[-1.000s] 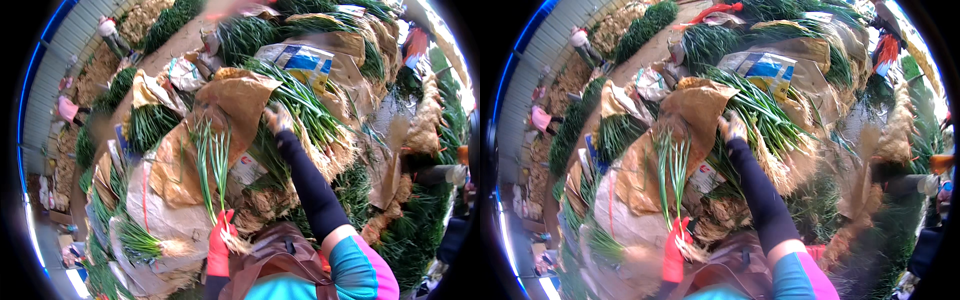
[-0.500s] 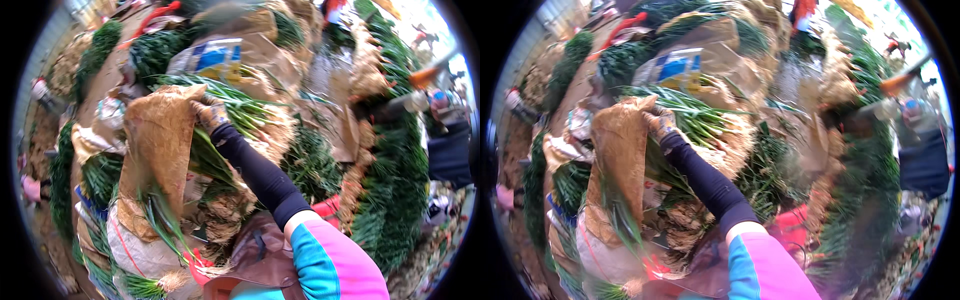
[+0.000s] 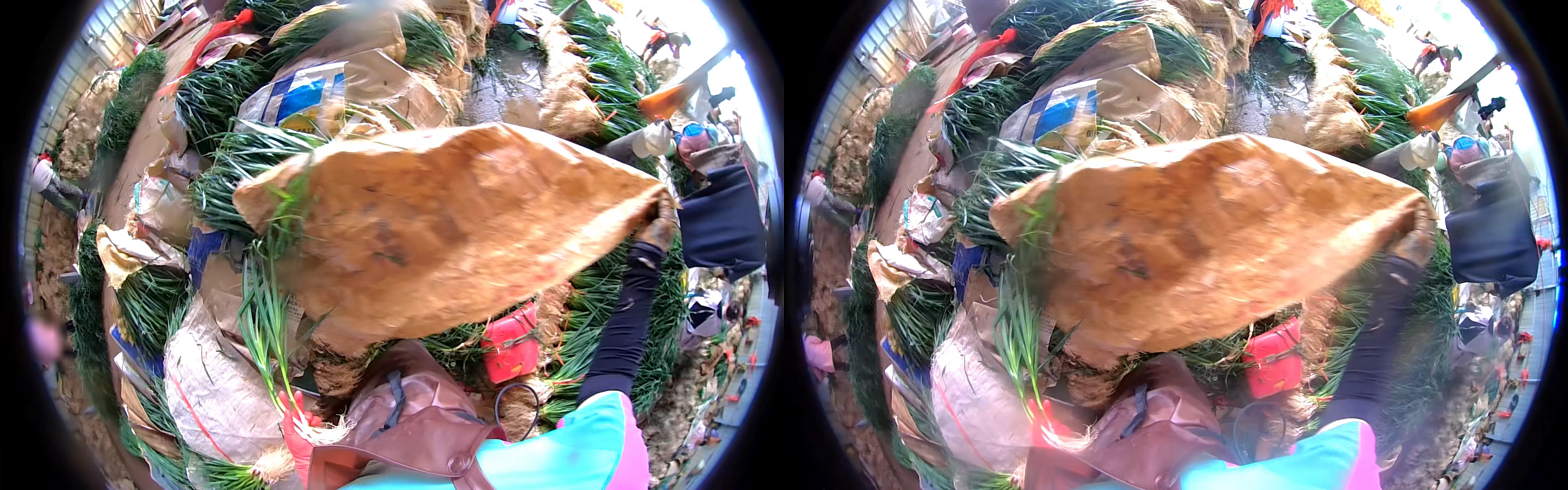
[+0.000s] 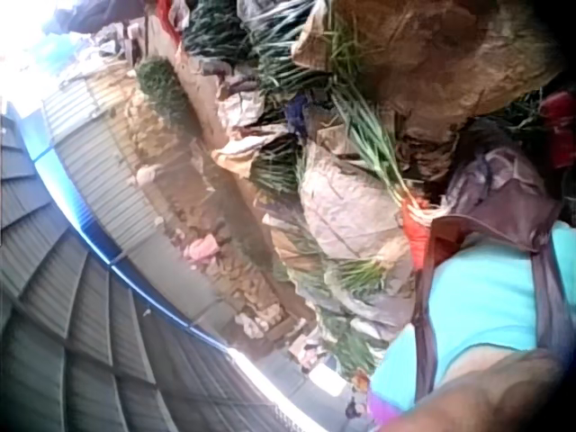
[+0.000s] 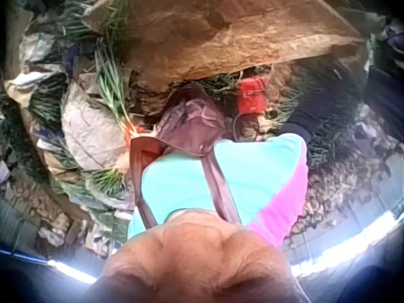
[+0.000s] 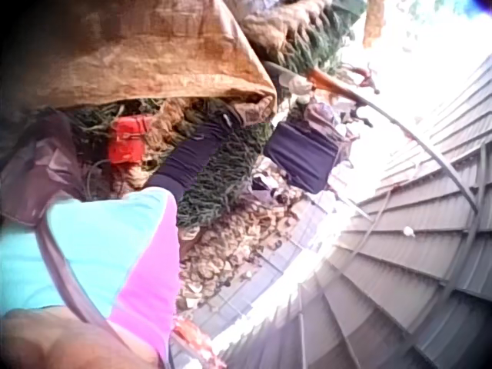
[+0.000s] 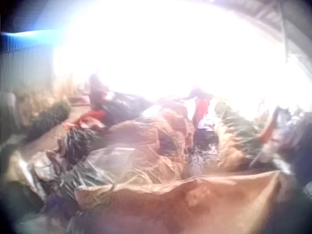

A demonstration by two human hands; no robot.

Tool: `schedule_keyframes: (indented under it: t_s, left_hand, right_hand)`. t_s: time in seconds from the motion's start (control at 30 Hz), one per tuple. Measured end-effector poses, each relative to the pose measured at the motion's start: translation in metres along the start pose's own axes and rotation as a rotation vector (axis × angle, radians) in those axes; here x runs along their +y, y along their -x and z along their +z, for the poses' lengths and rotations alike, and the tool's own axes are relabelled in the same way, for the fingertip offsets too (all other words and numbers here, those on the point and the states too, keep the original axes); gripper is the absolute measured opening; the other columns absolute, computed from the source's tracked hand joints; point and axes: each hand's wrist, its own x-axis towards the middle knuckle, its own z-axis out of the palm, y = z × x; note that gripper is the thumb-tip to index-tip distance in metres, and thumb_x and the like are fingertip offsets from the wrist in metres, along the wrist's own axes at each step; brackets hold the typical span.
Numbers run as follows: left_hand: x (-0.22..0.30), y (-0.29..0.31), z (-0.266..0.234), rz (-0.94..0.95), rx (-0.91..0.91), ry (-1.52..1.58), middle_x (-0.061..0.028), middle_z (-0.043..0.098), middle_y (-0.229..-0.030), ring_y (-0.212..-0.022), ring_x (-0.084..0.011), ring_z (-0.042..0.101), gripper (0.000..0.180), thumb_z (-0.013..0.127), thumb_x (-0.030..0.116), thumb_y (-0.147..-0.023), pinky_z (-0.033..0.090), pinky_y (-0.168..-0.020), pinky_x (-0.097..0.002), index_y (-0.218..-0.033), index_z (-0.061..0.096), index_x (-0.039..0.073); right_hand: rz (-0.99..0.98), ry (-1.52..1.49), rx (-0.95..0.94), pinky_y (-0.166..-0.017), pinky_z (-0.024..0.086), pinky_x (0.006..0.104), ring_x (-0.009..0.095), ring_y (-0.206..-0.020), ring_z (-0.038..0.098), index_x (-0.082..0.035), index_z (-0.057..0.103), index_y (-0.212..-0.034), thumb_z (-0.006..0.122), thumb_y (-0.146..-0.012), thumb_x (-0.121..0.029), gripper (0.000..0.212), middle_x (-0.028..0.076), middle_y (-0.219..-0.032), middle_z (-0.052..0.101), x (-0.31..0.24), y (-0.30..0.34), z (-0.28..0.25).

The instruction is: The person ties bunches of green onions with red bands, sorts through loose onions to create new bundles, and places processed bunches onto a conveyor or table.

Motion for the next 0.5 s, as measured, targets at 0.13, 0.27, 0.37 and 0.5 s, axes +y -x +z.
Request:
schedule_keyframes:
  t_s: [0.13, 0.27, 0.37, 0.5]
  left_hand:
    - [-0.006, -0.008, 0.004, -0.03, -0.036, -0.008, -0.0113, 0.048, -0.126, -0.06, -0.0146, 0.056, 0.045, 0.044, 0.029, -0.09, 0.047, -0.05, -0.0302, -0.135, 0.033, 0.025]
    - [-0.005, -0.009, 0.011, -0.021, -0.061, -0.03, -0.0112, 0.048, -0.126, -0.059, -0.0141, 0.056, 0.045, 0.044, 0.028, -0.09, 0.047, -0.05, -0.0296, -0.135, 0.033, 0.026]
    - [0.004, -0.001, 0.009, 0.012, -0.059, -0.023, -0.0111, 0.049, -0.126, -0.059, -0.0138, 0.056, 0.045, 0.044, 0.028, -0.09, 0.046, -0.049, -0.0292, -0.134, 0.033, 0.026]
    - [-0.004, -0.002, 0.018, -0.023, -0.101, -0.02, -0.0109, 0.049, -0.125, -0.059, -0.0127, 0.056, 0.045, 0.044, 0.027, -0.091, 0.046, -0.049, -0.0279, -0.134, 0.033, 0.026]
  right_hand:
    - [-0.62, 0.753, 0.001, -0.078, 0.047, 0.03, 0.023, -0.087, 0.059, -0.001, 0.054, -0.115, 0.048, -0.09, -0.024, 0.035, 0.016, -0.106, 0.06, -0.045, -0.139, -0.093]
    - [-0.655, 0.81, -0.18, -0.074, 0.049, 0.0268, 0.021, -0.088, 0.059, -0.006, 0.05, -0.119, 0.054, -0.084, -0.015, 0.036, 0.012, -0.105, 0.057, -0.087, -0.206, -0.048]
    - [-0.092, 0.263, -0.264, -0.07, 0.051, 0.0226, 0.017, -0.087, 0.06, -0.004, 0.057, -0.109, 0.06, -0.084, -0.024, 0.031, 0.007, -0.1, 0.058, -0.096, -0.215, 0.036]
    - [0.138, 0.067, -0.396, -0.063, 0.05, 0.0267, 0.015, -0.077, 0.059, -0.007, 0.063, -0.098, 0.064, -0.082, -0.015, 0.019, 0.004, -0.093, 0.062, -0.059, -0.271, 0.08]
